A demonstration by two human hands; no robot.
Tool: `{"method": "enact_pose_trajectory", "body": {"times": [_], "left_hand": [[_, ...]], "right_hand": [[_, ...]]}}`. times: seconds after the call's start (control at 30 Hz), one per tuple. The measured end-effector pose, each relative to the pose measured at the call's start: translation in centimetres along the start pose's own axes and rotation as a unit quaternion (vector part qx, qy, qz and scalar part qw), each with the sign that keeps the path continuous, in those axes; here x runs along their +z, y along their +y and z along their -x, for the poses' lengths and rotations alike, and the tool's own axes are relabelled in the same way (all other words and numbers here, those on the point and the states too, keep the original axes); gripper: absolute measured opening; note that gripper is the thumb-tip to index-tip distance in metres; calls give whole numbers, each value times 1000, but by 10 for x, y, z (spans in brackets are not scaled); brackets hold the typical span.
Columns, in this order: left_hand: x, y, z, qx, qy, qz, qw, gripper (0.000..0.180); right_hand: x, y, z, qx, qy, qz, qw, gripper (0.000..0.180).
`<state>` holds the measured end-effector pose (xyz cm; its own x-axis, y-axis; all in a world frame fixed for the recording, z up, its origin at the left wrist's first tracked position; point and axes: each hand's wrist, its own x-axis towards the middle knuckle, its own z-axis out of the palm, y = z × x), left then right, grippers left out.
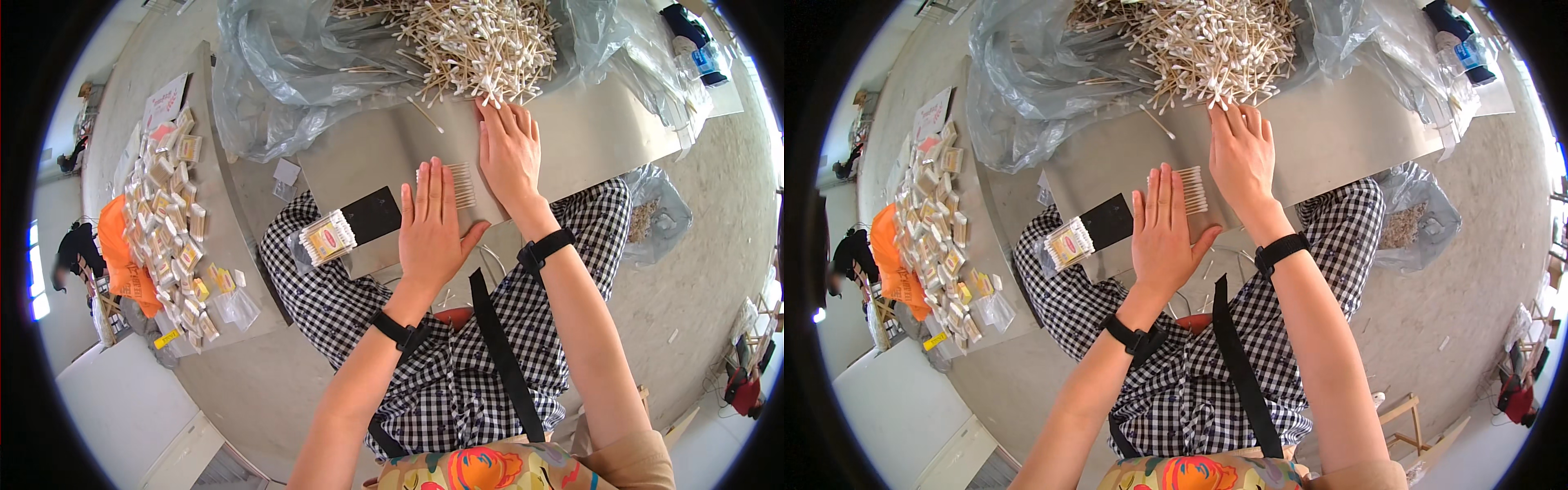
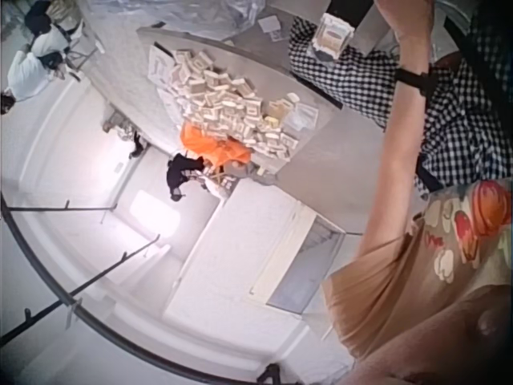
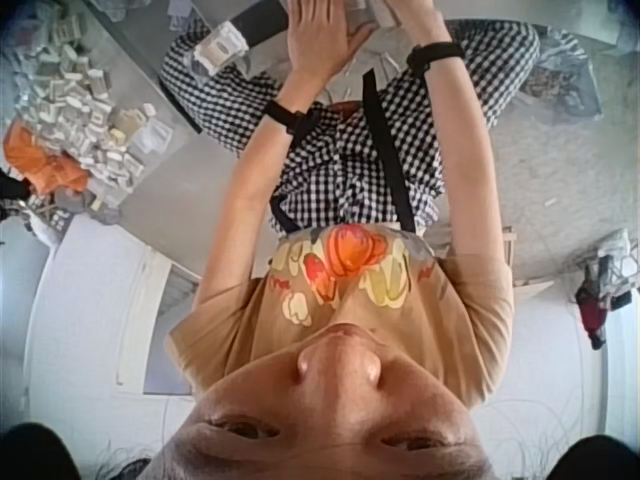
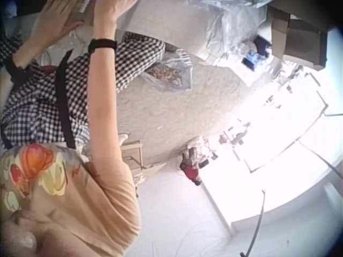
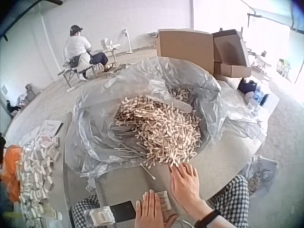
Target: Packaging cotton swabs into small cardboard boxes.
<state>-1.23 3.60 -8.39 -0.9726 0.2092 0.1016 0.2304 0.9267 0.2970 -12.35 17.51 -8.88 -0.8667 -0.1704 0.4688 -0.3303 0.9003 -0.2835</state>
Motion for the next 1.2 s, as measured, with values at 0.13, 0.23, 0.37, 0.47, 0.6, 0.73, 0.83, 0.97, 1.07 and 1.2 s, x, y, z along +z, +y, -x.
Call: {"method": "enact_pose_trajectory", "body": {"times": [0.13,0.23,0.37,0.47,0.6,0.73,0.83,0.97,1.07,1.2], "left_hand": [[0,0,1,1,5,-1,1000,94],[1,-1,0,1,10,1,1000,93],[1,-1,0,0,12,5,1000,92],[2,-1,1,0,14,7,1000,92],[0,0,0,-3,13,5,1000,92],[0,0,0,-3,12,4,1000,91],[2,0,1,-4,16,7,1000,89],[2,-1,1,-3,37,18,999,87],[1,-1,0,-3,45,31,998,86],[1,-1,0,0,42,26,999,85]], "right_hand": [[-2,-3,4,-36,0,-38,999,24],[-3,-6,4,-54,2,-43,998,25],[-2,-7,3,-37,7,-10,999,28],[-2,-8,4,-29,-3,-6,1000,29],[1,-5,5,-5,9,12,1000,30],[-2,-5,5,-25,18,-27,999,27],[-7,-8,9,-48,2,-95,994,23],[-12,-14,19,-76,-29,-147,986,19],[-17,-17,17,-45,-23,-158,986,17],[-12,-14,17,-10,6,-158,987,15]]}}
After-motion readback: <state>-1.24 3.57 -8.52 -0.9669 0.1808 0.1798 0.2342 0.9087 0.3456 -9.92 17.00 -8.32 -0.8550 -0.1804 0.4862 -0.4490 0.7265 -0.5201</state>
